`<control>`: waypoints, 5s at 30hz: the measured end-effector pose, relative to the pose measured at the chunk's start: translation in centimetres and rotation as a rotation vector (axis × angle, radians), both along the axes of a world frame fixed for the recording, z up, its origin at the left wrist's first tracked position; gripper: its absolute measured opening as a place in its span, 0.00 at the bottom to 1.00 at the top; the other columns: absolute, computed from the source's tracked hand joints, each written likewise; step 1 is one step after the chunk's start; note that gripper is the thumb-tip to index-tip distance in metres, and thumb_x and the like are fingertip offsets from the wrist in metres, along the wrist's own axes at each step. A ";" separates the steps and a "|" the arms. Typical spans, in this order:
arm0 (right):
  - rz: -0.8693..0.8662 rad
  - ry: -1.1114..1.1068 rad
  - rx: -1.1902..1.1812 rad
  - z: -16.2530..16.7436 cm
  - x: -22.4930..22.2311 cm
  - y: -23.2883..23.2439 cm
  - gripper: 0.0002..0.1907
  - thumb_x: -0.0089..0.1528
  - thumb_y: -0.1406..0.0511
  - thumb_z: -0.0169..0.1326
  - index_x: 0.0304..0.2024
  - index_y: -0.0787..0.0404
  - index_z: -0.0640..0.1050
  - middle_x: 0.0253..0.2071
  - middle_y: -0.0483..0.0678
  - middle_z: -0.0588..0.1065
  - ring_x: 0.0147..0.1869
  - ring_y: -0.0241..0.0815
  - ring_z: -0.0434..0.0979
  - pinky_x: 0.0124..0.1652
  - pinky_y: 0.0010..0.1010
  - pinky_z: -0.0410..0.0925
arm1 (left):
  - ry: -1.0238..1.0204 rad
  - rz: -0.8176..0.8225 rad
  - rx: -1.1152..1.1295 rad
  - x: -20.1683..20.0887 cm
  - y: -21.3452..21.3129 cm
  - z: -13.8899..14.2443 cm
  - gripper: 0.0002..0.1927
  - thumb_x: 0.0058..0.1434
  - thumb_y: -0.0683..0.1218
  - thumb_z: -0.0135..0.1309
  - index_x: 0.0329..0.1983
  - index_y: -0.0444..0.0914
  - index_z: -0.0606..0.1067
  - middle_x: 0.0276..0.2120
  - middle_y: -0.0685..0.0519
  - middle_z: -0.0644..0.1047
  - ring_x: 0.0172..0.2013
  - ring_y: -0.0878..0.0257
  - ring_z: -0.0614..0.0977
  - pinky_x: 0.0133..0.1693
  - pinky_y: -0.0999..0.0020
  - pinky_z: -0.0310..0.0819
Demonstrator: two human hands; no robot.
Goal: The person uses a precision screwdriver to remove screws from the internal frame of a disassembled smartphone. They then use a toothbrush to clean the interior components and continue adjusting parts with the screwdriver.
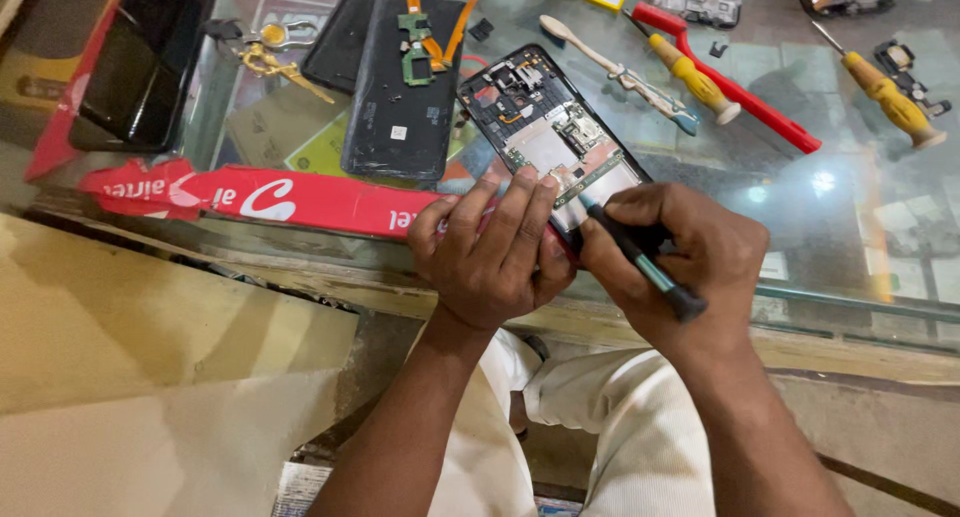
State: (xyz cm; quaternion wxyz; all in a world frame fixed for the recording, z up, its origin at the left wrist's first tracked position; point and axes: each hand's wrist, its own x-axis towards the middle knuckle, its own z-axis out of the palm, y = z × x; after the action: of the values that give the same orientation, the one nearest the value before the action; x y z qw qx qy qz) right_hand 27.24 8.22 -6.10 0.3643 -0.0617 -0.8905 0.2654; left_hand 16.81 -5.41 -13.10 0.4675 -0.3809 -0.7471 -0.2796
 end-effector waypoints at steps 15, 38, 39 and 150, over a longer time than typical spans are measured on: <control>0.044 0.032 0.006 0.5 -0.3 -0.4 0.11 0.61 0.69 0.67 0.38 0.67 0.77 0.37 0.52 0.81 0.37 0.39 0.84 0.39 0.27 0.74 | -0.004 -0.006 0.009 -0.2 -0.1 0.0 0.19 0.71 0.53 0.45 0.54 0.43 0.83 0.53 0.56 0.82 0.54 0.60 0.78 0.57 0.57 0.62; 0.007 0.017 0.019 0.1 0.1 -0.3 0.11 0.59 0.69 0.67 0.35 0.66 0.77 0.35 0.51 0.80 0.32 0.39 0.80 0.35 0.28 0.71 | -0.005 -0.002 0.024 -0.1 0.1 -0.2 0.20 0.71 0.53 0.43 0.54 0.43 0.83 0.53 0.57 0.81 0.54 0.60 0.79 0.57 0.56 0.63; -0.010 0.004 0.001 0.1 0.1 -0.3 0.10 0.59 0.69 0.67 0.35 0.66 0.77 0.34 0.51 0.80 0.31 0.39 0.80 0.34 0.28 0.71 | -0.007 0.006 0.025 0.0 0.0 -0.1 0.20 0.71 0.53 0.44 0.54 0.44 0.83 0.53 0.57 0.81 0.54 0.60 0.78 0.57 0.56 0.63; 0.005 -0.008 -0.007 0.7 -0.2 -0.5 0.10 0.61 0.69 0.66 0.34 0.67 0.76 0.34 0.51 0.81 0.33 0.37 0.81 0.34 0.27 0.71 | -0.009 -0.011 0.034 -0.1 0.1 -0.1 0.20 0.71 0.52 0.44 0.55 0.43 0.83 0.52 0.56 0.81 0.54 0.60 0.79 0.57 0.57 0.63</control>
State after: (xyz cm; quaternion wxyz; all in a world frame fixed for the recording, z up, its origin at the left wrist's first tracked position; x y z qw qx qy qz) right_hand 27.00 7.70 -5.42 0.3599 -0.0616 -0.8912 0.2690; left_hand 16.71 -5.31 -13.23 0.4691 -0.3759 -0.7421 -0.2964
